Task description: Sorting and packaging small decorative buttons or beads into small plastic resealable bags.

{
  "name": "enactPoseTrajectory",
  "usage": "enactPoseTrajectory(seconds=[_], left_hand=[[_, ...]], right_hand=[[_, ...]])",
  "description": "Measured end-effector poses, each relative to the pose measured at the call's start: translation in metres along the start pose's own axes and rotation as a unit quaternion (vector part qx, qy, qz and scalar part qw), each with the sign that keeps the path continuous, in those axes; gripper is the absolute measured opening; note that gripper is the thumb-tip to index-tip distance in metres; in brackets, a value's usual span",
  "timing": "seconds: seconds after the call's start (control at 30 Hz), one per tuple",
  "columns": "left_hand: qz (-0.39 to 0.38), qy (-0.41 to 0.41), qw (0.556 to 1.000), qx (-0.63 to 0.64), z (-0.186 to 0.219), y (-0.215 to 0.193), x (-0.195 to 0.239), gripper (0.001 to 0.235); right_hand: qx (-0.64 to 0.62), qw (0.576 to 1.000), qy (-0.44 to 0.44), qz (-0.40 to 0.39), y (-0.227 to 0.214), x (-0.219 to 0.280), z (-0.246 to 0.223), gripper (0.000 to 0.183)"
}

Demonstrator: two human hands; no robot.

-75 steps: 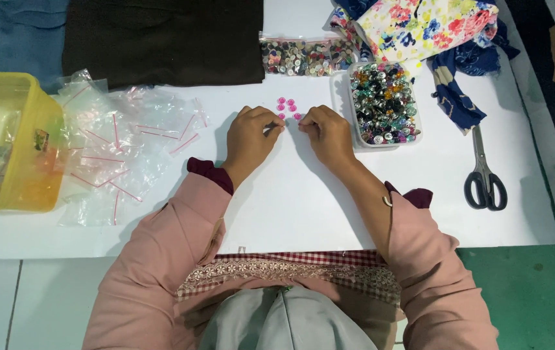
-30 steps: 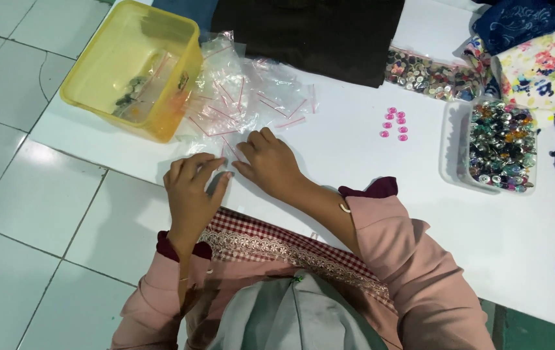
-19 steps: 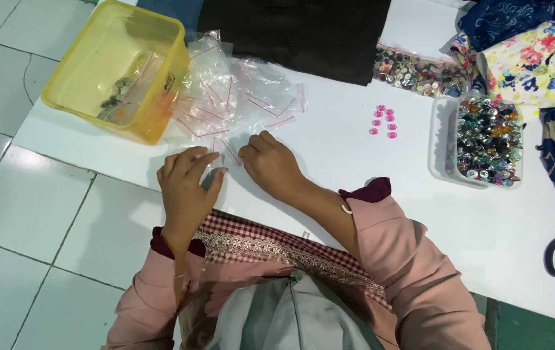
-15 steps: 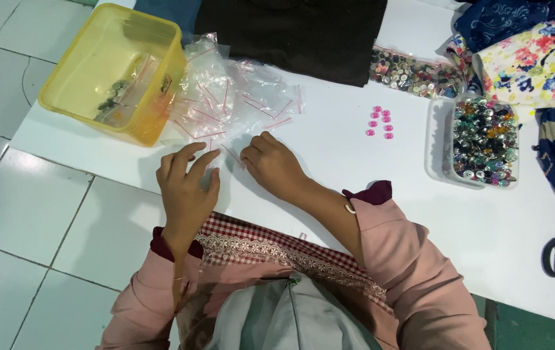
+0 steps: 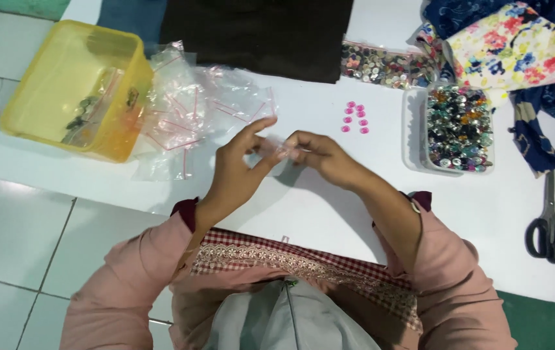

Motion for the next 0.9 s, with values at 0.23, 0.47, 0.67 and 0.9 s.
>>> enactPoseTrajectory(seconds=[0.23,0.47,0.67,0.9], left_hand=[[-0.061,-0.005,0.998,-0.019,0.028,0.061,-0.064,0.010],[0.019,0.096,0.995,-0.034,0.004,0.098,-0.100,0.015],[0.069,0.236,0.963,-0.107,0.002,0.099,-0.093,0.028],[0.156,0.402,0.869,-0.242,0.026,0.111,-0.071,0.028]], right_hand=[[0.010,0.985,-0.010,0.172,-0.084,0.022,-0.024,0.010],[0.077,0.935,-0.101,0.331,-0.132,0.037,-0.034,0.018],[0.265,0.927,-0.168,0.205,-0.104,0.030,-0.057,0.014],[0.332,0.909,-0.159,0.197,-0.106,0.032,-0.049,0.010]])
Point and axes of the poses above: each hand's wrist, its own x-axis away from the middle knuckle, its own y-axis out of the palm, z = x × y, the point moved 7 cm from there along -x, towards the middle knuckle, and after that the axes turned 10 degrees about -y, right-handed, at the moved point
